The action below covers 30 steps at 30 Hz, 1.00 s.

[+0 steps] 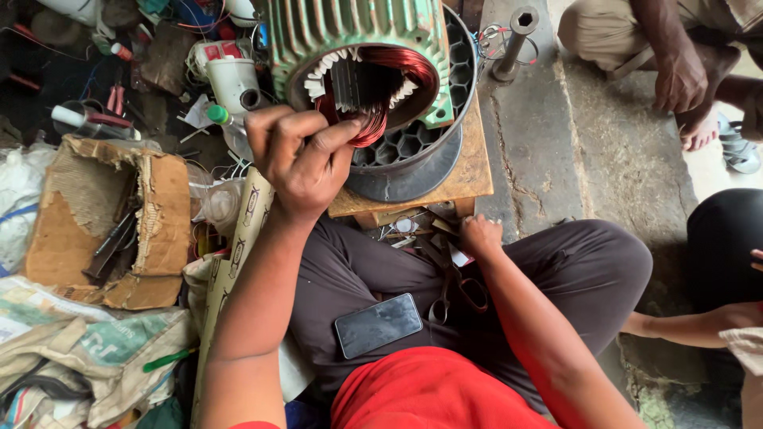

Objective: The person sits on the floor and works on a green electric motor. They cut a small piece of white material with scissors and insert it into the motor's winding slots. They then use a flat metal bar to press and adjust the internal windings.

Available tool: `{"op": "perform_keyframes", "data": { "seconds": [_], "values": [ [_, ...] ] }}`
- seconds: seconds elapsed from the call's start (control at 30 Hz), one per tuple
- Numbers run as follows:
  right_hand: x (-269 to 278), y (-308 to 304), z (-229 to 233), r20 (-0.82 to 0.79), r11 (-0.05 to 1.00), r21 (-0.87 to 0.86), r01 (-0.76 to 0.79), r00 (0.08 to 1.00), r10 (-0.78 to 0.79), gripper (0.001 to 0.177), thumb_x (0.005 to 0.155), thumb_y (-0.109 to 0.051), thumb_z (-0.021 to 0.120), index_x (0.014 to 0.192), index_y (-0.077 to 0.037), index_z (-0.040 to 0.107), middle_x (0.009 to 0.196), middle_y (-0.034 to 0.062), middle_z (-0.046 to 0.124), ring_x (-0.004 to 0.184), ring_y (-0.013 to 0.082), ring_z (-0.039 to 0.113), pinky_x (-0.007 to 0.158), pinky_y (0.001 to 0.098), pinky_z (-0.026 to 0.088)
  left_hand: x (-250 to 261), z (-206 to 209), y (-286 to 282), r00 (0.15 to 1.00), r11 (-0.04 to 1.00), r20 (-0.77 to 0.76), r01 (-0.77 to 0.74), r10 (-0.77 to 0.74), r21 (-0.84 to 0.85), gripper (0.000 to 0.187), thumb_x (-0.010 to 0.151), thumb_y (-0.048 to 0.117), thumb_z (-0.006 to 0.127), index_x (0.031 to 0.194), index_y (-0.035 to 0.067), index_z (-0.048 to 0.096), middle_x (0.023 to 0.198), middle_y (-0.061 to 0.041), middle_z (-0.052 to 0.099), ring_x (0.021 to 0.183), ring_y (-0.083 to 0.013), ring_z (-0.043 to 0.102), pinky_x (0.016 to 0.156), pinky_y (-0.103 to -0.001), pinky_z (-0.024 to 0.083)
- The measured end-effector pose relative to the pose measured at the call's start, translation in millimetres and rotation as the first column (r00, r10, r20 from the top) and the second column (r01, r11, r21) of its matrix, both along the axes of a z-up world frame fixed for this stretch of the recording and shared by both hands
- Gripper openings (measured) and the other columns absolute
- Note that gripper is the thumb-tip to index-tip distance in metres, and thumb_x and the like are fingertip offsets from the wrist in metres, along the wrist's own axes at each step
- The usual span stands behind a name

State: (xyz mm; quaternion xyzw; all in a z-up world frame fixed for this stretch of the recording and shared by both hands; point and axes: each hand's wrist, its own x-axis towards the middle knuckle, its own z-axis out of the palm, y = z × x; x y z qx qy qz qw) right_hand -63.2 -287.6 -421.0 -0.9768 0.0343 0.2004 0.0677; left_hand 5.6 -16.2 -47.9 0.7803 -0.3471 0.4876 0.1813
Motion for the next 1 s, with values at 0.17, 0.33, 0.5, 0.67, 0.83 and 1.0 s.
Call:
{"op": "perform_keyframes", "data": {
  "seconds": [0.17, 0.33, 0.5, 0.67, 0.83, 1.0],
  "values": [
    [15.0, 5.5, 3.3, -0.067, 0.977, 0.104, 0.185, 0.982, -0.179, 0.032, 0.103, -0.026, 0.051, 0.101, -0.006, 0.077, 0.11, 0.0199, 0.075, 0.105, 0.0374, 0.072, 0.096, 0.0483, 0.054, 3.9, -0.8, 1.2, 0.999, 0.998, -0.011, 0.052, -0.052, -0.028, 0.031, 0.091, 0.007, 0.096, 0.097, 0.021, 0.069, 0.096, 0.005, 0.058, 0.097, -0.0222, 0.05, 0.087, -0.036, 0.043],
    [2.6, 0.0, -0.7, -0.162, 0.993, 0.113, 0.044, 0.986, -0.026, 0.023, 0.089, -0.007, 0.062, 0.108, -0.006, 0.076, 0.115, 0.019, 0.075, 0.112, 0.0365, 0.072, 0.093, 0.0462, 0.059, -2.9, -9.7, 0.4, 0.987, 0.996, 0.139, -0.083, 0.086, -0.026, 0.031, 0.088, 0.02, 0.094, 0.116, 0.021, 0.08, 0.099, 0.005, 0.06, 0.101, -0.0209, 0.048, 0.088, -0.036, 0.043],
    [2.0, 3.0, 15.7, -0.303, 0.992, 0.087, 0.086, 0.951, -0.056, 0.057, 0.079, -0.004, 0.076, 0.131, -0.003, 0.052, 0.119, 0.0181, 0.065, 0.112, 0.0372, 0.065, 0.084, 0.0568, 0.054, -15.8, -9.3, -2.2, 0.972, 0.978, 0.108, -0.207, 0.208, -0.022, 0.045, 0.095, 0.044, 0.097, 0.128, 0.021, 0.077, 0.122, -0.005, 0.049, 0.12, -0.0287, 0.035, 0.103, -0.043, 0.039],
    [-4.9, 2.5, 57.8, -0.042, 0.986, 0.149, -0.069, 0.996, 0.076, 0.046, 0.082, -0.003, 0.07, 0.126, -0.004, 0.06, 0.099, 0.0196, 0.075, 0.093, 0.0384, 0.074, 0.077, 0.0459, 0.059, -17.5, -6.0, -8.0, 0.941, 0.942, 0.042, -0.335, 0.335, -0.008, 0.044, 0.094, 0.039, 0.098, 0.129, 0.023, 0.078, 0.136, -0.009, 0.039, 0.135, -0.034, 0.026, 0.115, -0.053, 0.032],
    [-38.9, -14.0, 163.6, 0.218, 0.849, 0.527, -0.037, 0.971, -0.093, 0.046, 0.07, -0.01, 0.084, 0.114, -0.01, 0.069, 0.089, 0.0141, 0.074, 0.077, 0.0332, 0.072, 0.068, 0.0421, 0.055, -13.0, -7.5, -12.4, 0.95, 0.95, 0.04, -0.309, 0.311, -0.051, 0.035, 0.094, 0.033, 0.1, 0.121, 0.026, 0.079, 0.141, -0.008, 0.035, 0.147, -0.0363, 0.02, 0.123, -0.055, 0.027],
    [-78.2, -27.5, 198.4, 0.142, 0.484, 0.871, 0.08, 0.903, -0.406, 0.028, 0.091, -0.013, 0.074, 0.117, -0.005, 0.065, 0.093, 0.0146, 0.073, 0.077, 0.0286, 0.071, 0.067, 0.0346, 0.056, -6.4, -8.2, -10.8, 0.983, 0.979, -0.049, -0.182, 0.178, -0.094, 0.033, 0.093, 0.021, 0.099, 0.12, 0.022, 0.079, 0.141, -0.006, 0.036, 0.152, -0.0359, 0.028, 0.125, -0.052, 0.029]
  ]
}}
